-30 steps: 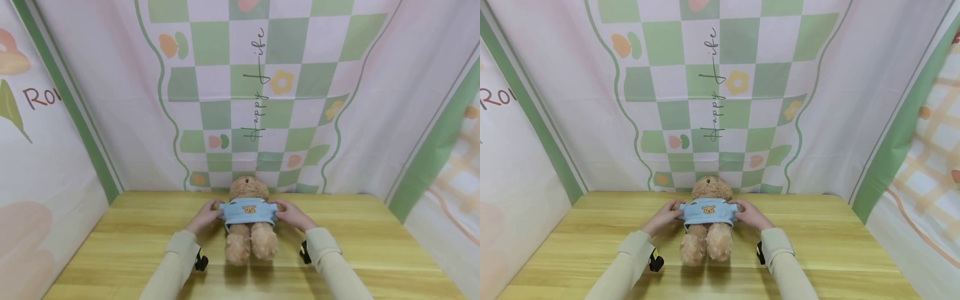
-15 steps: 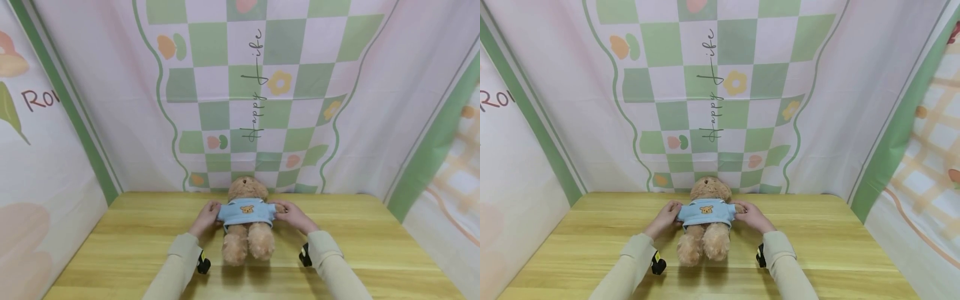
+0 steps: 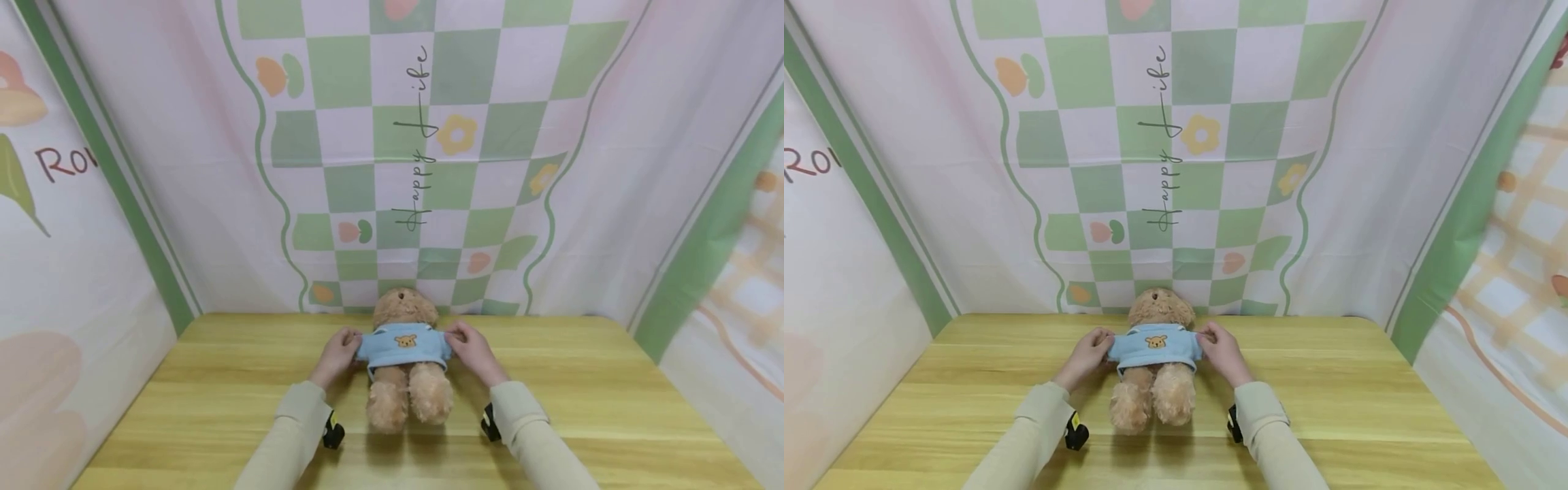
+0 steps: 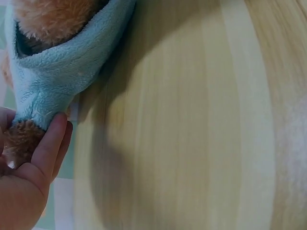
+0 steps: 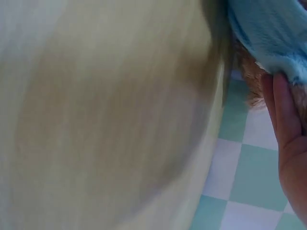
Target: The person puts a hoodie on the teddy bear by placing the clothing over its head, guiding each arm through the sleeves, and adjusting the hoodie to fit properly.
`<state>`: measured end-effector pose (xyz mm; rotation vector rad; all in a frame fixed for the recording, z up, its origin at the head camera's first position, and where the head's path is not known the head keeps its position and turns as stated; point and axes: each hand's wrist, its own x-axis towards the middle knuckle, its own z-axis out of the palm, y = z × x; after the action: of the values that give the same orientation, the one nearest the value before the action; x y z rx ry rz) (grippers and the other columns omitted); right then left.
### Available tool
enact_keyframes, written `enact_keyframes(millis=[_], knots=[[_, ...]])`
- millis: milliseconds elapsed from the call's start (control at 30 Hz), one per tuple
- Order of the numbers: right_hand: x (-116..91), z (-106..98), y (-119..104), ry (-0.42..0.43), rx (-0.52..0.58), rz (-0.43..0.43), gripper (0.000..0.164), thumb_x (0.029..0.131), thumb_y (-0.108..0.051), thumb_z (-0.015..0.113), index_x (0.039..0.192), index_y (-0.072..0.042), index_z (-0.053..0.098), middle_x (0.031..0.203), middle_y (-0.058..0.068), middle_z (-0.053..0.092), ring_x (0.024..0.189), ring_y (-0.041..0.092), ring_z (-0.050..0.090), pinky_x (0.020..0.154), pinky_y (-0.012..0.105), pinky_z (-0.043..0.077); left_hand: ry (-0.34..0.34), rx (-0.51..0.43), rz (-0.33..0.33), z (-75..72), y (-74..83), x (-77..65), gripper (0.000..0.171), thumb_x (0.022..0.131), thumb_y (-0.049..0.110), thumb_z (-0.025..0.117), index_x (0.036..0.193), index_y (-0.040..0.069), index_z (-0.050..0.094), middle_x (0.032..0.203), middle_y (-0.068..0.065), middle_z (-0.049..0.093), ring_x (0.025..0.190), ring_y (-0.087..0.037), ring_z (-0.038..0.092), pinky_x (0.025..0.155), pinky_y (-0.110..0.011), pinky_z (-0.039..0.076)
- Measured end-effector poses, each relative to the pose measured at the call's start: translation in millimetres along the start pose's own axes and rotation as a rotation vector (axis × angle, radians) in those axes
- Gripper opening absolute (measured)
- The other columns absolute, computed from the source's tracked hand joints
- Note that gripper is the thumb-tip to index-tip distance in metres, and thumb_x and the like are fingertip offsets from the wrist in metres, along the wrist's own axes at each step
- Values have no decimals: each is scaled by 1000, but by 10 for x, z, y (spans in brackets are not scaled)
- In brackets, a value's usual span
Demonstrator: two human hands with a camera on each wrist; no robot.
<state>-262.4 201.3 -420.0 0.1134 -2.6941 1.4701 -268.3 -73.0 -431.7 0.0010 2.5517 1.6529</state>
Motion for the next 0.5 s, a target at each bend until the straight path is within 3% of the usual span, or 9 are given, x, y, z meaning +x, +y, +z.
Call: enact_keyframes(millis=[133,267,367,500], knots=[[-19,-12,13,5,-6,-3,17,97,-11,53,104,3,59,93,19,64,75,15,54,65,25,44,-16,7,-23,3,7,2,28,101,20,42,117,1,55,107,-16,60,92,-20,57,74,-27,48],[-13,-69,10,-77,5,7,27,98,-19,52,110,4,58,104,22,62,83,16,56,69,26,46,-21,19,19,-2,45,3,31,101,21,43,119,0,56,110,-17,61,90,-20,57,71,-25,47],[-14,-150,-10,-158,2,8,40,98,-33,49,116,2,57,113,23,60,88,20,58,70,29,49,-23,45,71,-9,79,6,33,100,22,46,121,0,58,113,-18,63,89,-21,58,71,-26,47],[7,-241,-44,-220,-61,27,61,96,-52,46,127,1,54,127,25,56,111,35,57,89,43,50,-21,74,88,-21,149,8,35,99,25,48,122,1,59,114,-18,64,95,-25,61,80,-34,51]])
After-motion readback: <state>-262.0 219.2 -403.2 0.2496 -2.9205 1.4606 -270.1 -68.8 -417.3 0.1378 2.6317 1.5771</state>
